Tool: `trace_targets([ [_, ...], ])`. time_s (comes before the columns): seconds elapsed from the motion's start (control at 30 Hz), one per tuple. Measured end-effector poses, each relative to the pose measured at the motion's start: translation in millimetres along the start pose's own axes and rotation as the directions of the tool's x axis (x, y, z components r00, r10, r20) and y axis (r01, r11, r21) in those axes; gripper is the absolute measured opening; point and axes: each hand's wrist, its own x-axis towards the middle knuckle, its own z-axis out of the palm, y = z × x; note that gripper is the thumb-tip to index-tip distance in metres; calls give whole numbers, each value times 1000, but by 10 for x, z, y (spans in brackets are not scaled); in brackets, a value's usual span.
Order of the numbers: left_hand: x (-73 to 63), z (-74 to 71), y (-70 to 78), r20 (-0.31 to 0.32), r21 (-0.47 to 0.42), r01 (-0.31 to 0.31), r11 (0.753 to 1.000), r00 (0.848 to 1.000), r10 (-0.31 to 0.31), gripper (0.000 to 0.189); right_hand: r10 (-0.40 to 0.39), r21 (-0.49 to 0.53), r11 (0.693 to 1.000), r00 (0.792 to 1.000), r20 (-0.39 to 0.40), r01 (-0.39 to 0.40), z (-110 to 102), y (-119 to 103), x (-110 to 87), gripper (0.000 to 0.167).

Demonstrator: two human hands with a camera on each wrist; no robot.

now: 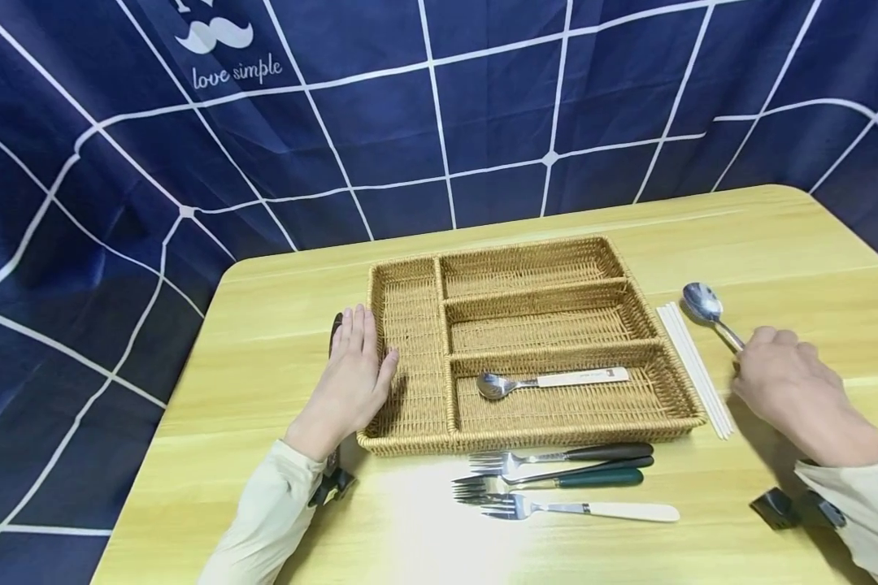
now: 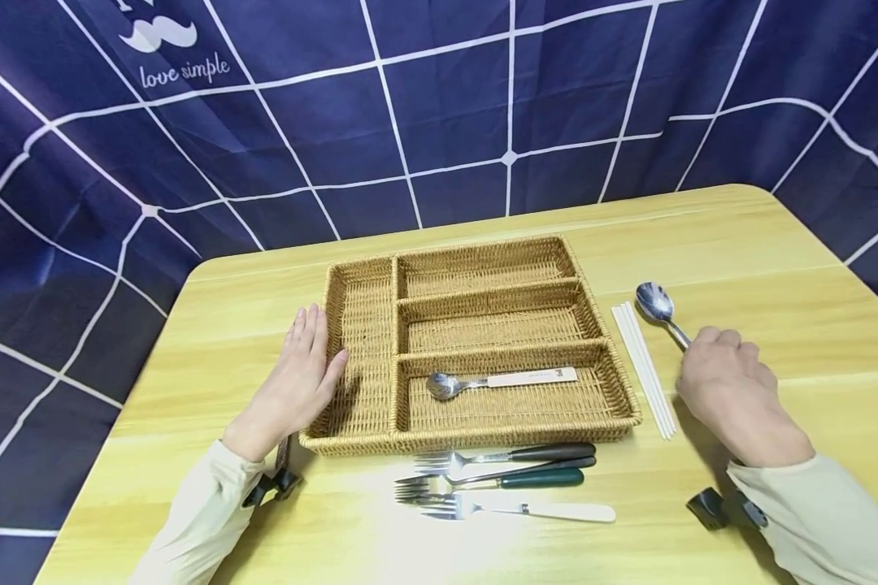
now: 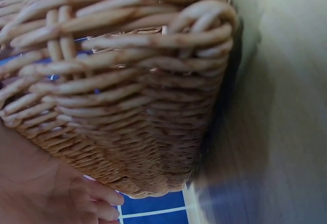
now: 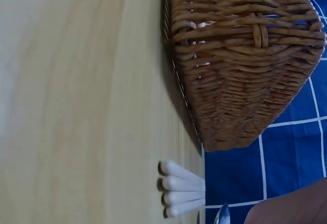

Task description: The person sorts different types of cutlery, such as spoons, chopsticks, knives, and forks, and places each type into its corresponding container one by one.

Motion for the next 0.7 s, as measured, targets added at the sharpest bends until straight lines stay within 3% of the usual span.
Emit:
trace_targets([
  [0.2,4,10,-8,12,14,10,1000,1000,-10,69,-74,-7,997,990,-123,73,-26,-71,-8,26],
  [0.4,9,3,-4,0,11,0,1000,1000,0,69,-141,-59,989,978,-153,133,-65,-119,-14,31],
  [0.57,17,-2,7,13,5,4,1000,1000,-4,69,-200,-67,980,945,-260,188,-62,-136,-9,25],
  [0.7,15,-6,4,13,2,4,1000,1000,-4,69,-212,-78,977,941,-265,198,-90,-158,11,25],
])
